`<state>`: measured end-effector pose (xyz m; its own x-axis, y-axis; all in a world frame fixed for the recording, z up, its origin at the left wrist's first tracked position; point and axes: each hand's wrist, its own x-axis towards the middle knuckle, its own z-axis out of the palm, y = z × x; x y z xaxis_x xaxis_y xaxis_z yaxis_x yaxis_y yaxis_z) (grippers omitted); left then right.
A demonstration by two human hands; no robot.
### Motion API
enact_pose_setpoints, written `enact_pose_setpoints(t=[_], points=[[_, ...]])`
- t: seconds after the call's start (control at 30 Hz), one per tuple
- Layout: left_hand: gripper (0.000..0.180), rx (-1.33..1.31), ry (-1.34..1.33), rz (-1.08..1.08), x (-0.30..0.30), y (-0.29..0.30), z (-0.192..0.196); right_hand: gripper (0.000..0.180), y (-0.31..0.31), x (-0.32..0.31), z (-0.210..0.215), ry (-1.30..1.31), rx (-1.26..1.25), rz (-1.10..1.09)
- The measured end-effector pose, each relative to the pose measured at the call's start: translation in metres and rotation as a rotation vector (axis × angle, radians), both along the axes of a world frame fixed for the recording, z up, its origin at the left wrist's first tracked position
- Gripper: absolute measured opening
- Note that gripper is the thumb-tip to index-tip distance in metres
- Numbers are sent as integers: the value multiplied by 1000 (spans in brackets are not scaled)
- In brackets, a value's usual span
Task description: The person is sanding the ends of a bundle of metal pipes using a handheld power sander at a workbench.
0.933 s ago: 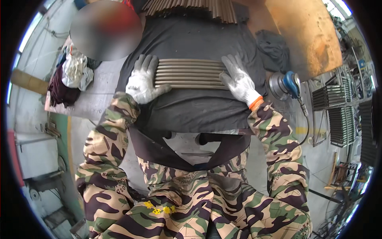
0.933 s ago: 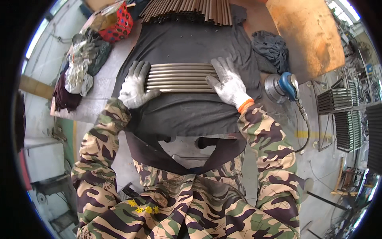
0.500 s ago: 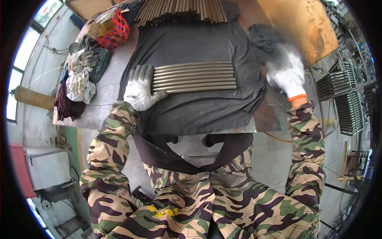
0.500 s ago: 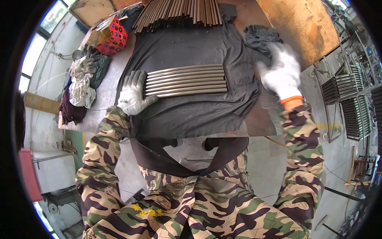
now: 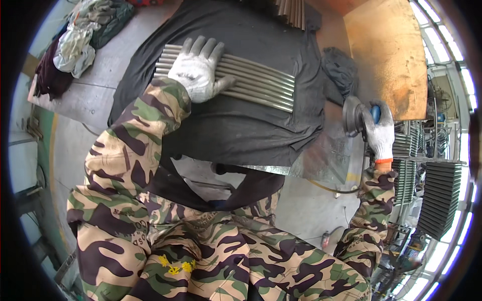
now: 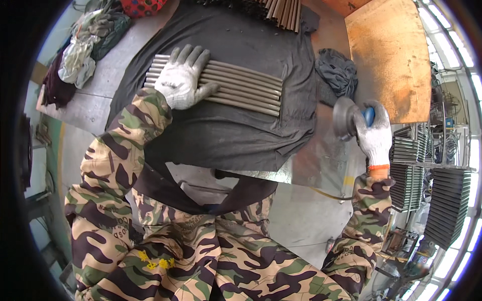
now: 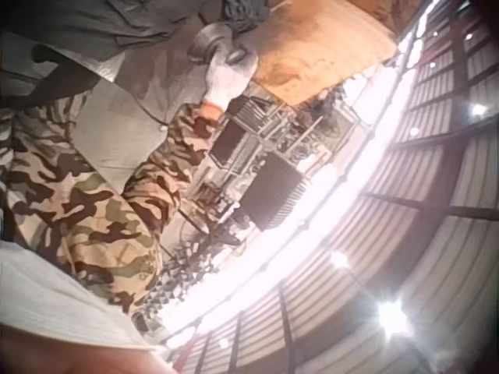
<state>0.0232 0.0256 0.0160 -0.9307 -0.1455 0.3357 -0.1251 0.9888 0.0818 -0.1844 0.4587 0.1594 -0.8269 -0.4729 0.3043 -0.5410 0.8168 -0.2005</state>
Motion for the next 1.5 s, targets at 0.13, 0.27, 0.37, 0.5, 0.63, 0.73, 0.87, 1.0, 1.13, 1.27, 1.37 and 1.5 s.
enact_pose_setpoints(t=[0.13, 0.27, 0.37, 0.5, 0.63, 0.73, 0.87, 1.0, 1.13, 1.27, 1.37, 1.5], points=[[86, 44, -29, 38, 3, 3, 8, 44, -79, 56, 4, 24, -33, 236], [85, 81, -27, 52, -3, 8, -3, 43, -149, 66, -26, -68, 79, 311], [85, 78, -6, 80, 0, 3, -5, 40, -176, 63, -51, 73, 135, 467], [83, 61, 124, 27, -28, 17, -9, 38, -174, 40, -44, 124, 171, 418], [83, 74, -8, 130, -4, -8, -1, 41, -198, 70, -52, -14, 170, 441], [85, 54, 8, 100, -24, 0, 2, 43, -192, 33, -46, 87, 211, 406], [86, 45, -113, 127, -27, 3, 4, 42, -188, 40, -51, 79, 185, 426], [85, -47, -45, 142, 2, -7, 2, 40, -208, 49, -48, 81, 162, 435], [85, -35, -38, 101, -10, -2, -4, 42, -192, 48, -51, 75, 213, 383], [84, -96, -2, 89, -13, -3, -1, 44, -184, 41, -46, 78, 205, 416], [85, -133, -13, 66, -2, -6, -5, 43, -190, 37, -52, 101, 225, 348], [82, -114, 15, 1, -7, -19, -4, 44, -180, 51, -57, 76, 161, 451]])
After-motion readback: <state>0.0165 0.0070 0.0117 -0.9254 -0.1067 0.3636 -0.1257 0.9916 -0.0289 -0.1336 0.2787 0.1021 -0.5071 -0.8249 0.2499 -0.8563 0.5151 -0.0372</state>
